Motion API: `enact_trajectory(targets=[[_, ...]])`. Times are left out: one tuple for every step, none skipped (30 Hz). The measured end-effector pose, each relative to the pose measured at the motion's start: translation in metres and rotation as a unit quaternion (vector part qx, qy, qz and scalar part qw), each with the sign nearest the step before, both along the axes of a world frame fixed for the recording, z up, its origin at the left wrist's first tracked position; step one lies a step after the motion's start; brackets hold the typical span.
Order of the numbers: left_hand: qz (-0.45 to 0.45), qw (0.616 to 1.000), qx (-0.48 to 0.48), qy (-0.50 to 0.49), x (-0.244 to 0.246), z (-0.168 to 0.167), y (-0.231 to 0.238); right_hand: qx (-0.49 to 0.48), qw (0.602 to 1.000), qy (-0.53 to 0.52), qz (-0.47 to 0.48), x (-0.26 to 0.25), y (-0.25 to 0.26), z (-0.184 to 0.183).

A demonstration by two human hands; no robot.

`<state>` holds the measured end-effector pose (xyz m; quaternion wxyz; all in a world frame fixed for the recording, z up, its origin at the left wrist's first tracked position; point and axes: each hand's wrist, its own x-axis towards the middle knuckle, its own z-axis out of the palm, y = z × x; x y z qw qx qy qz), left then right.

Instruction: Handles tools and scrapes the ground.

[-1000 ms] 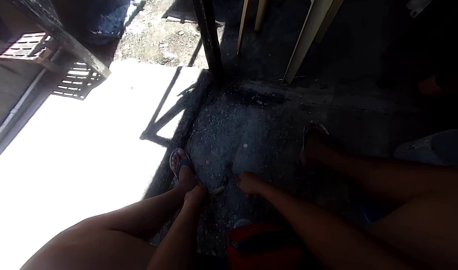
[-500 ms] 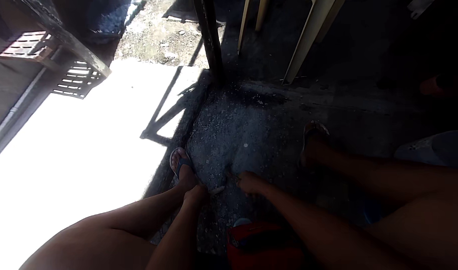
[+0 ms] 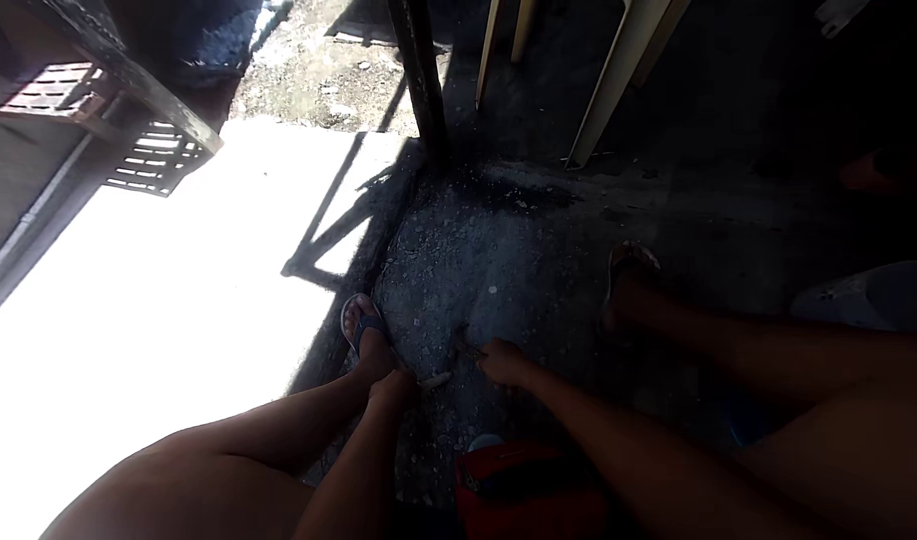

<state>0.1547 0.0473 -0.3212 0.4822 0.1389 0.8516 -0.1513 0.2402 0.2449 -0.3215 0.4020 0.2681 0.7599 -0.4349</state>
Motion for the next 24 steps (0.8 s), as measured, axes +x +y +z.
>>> enact_trajectory(targets=[[0.001,1.0,0.001,0.001,0.0,0.002,0.002,0.01,1.0,0.01,-0.018,-0.001,-0.001,0.004],[0.001,1.0,0.001,0.001,-0.001,0.003,0.003,0.016,1.0,0.013,-0.021,-0.003,-0.004,0.007],[0.001,1.0,-0.002,0.001,-0.001,0.002,0.003,0.013,1.0,0.007,-0.004,-0.004,-0.004,0.007],[0.002,1.0,-0.005,-0.001,0.001,0.0,0.001,0.0,1.0,-0.004,0.02,-0.003,-0.004,0.004],[0.0,1.0,-0.006,-0.002,0.001,-0.001,-0.001,-0.015,0.999,-0.014,0.034,-0.002,-0.002,0.002],[-0.002,1.0,-0.003,-0.001,0.0,-0.001,0.0,-0.016,1.0,-0.01,0.024,-0.002,0.001,0.002],[-0.003,1.0,0.0,0.0,-0.001,0.0,0.001,-0.001,1.0,0.005,0.003,-0.003,0.002,0.003],[-0.002,1.0,0.003,0.0,0.0,0.002,0.002,0.015,1.0,0.019,-0.013,-0.004,-0.001,0.005],[-0.001,1.0,0.003,0.0,-0.001,0.003,0.003,0.025,0.999,0.023,-0.016,-0.005,-0.003,0.007],[0.001,1.0,0.001,0.0,0.0,0.004,0.003,0.02,1.0,0.014,0.0,-0.005,-0.004,0.007],[0.002,1.0,-0.002,-0.001,0.002,0.002,0.001,0.004,1.0,-0.005,0.025,-0.003,-0.002,0.005],[-0.001,1.0,-0.004,-0.003,0.003,0.0,-0.001,-0.014,0.999,-0.022,0.039,0.0,0.001,0.002],[-0.003,1.0,-0.004,-0.005,0.001,0.0,0.001,-0.018,0.999,-0.021,0.028,0.0,0.004,0.001],[-0.003,1.0,-0.003,-0.005,0.0,0.001,0.002,-0.003,1.0,-0.006,0.006,0.0,0.005,0.001],[-0.001,1.0,-0.002,-0.004,0.0,0.003,0.003,0.015,1.0,0.01,-0.012,0.0,0.002,0.002],[0.001,1.0,-0.002,-0.003,0.0,0.004,0.005,0.022,0.999,0.018,-0.021,0.0,-0.001,0.003],[0.004,1.0,-0.003,-0.003,0.0,0.004,0.005,0.015,1.0,0.012,-0.009,0.0,-0.002,0.002],[0.004,1.0,-0.006,-0.004,0.001,0.002,0.003,-0.004,1.0,-0.004,0.015,0.001,-0.001,0.0],[0.001,1.0,-0.008,-0.005,0.002,0.0,0.0,-0.025,0.999,-0.019,0.028,0.004,0.001,-0.003],[-0.003,1.0,-0.008,-0.003,0.001,-0.001,0.0,-0.033,0.999,-0.021,0.013,0.003,0.006,-0.003],[-0.002,1.0,-0.007,-0.001,0.001,-0.001,0.001,-0.022,1.0,-0.011,-0.011,0.002,0.008,-0.003],[-0.002,1.0,-0.006,0.001,0.001,0.0,0.002,0.003,0.999,0.002,-0.032,0.002,0.006,-0.002],[-0.002,1.0,-0.004,0.003,0.0,0.001,0.003,0.018,0.999,0.008,-0.044,0.0,0.002,0.002],[-0.002,1.0,-0.004,0.0,0.001,0.002,0.003,0.019,0.999,0.002,-0.034,0.0,-0.001,0.002]])
